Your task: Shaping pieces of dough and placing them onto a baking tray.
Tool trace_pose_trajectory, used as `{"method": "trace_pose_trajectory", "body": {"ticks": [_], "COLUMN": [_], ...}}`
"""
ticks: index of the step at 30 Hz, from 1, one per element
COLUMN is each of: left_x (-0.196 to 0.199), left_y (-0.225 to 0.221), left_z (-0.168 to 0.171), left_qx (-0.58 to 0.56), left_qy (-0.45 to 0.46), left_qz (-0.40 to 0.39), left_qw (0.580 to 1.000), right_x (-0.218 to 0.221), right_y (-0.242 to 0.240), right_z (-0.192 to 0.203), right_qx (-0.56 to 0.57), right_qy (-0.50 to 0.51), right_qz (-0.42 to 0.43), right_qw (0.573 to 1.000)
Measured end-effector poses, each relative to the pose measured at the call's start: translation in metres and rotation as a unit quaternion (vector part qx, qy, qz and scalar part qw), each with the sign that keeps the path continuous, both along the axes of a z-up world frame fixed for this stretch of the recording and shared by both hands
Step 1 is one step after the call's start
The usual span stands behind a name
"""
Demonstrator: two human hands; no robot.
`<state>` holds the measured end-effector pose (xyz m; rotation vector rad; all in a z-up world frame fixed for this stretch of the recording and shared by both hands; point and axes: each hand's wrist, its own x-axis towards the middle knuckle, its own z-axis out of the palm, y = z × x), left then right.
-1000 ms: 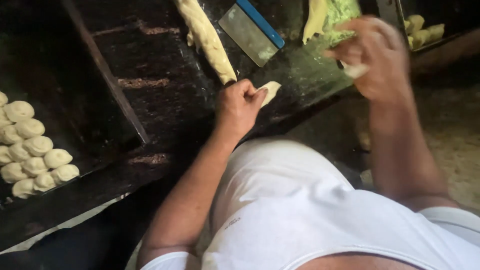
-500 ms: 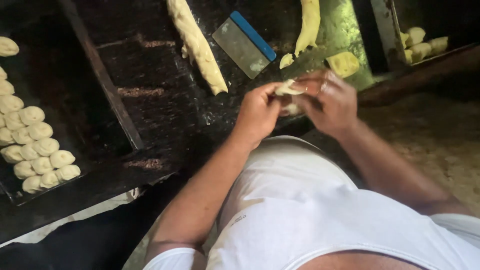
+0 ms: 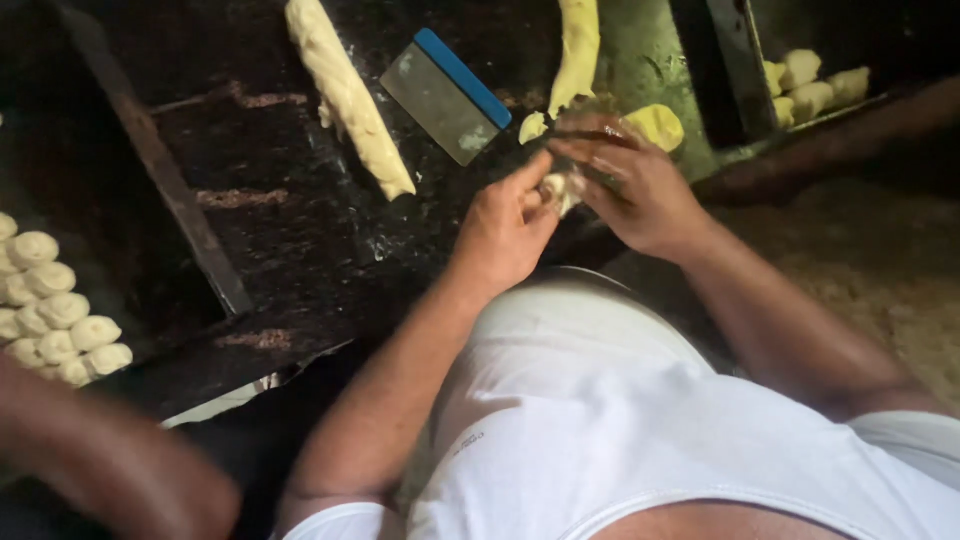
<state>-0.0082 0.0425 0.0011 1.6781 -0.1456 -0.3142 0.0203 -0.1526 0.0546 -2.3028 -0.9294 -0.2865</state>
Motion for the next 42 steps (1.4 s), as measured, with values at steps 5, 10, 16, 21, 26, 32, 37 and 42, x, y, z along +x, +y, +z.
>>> {"method": "trace_pose_trajectory", "body": {"ticks": [5,10,16,21,26,32,37,42], "left_x": [-0.001,-0.012,-0.035,-0.031,-0.026,-0.024,-0.013,-0.009], "left_y": [0.007,0.043,0.075,0.065,0.056,0.039,0.016,-0.001], "left_z": [-0.012,-0.001,-0.007,-0.012,0.001,-0.014,-0.015,-0.013], "left_qx": [-0.062,-0.078,-0.084,-0.101,-0.07,-0.038,-0.048,-0.038], "left_qy": [0.015,-0.003,0.006,0.015,0.038,0.048,0.037,0.037], "left_qz": [0.054,0.144,0.202,0.193,0.211,0.22,0.205,0.198], "left_qw": [0.997,0.987,0.976,0.976,0.974,0.974,0.977,0.979], "right_x": [0.015,0.028,0.016,0.016,0.047,0.085,0.114,0.115], "right_y": [-0.014,-0.009,0.001,0.019,-0.053,-0.242,-0.312,-0.271], "right_z": [-0.045,-0.042,-0.034,-0.038,-0.004,0.013,-0.03,-0.021], "right_qx": [0.224,-0.012,-0.149,-0.087,0.082,-0.108,-0.157,-0.177], "right_qy": [0.471,0.309,0.255,0.209,0.229,0.183,0.175,0.222], "right_qz": [-0.052,-0.096,-0.125,-0.073,0.081,-0.159,-0.162,-0.183], "right_qw": [0.851,0.946,0.947,0.971,0.967,0.964,0.958,0.941]}}
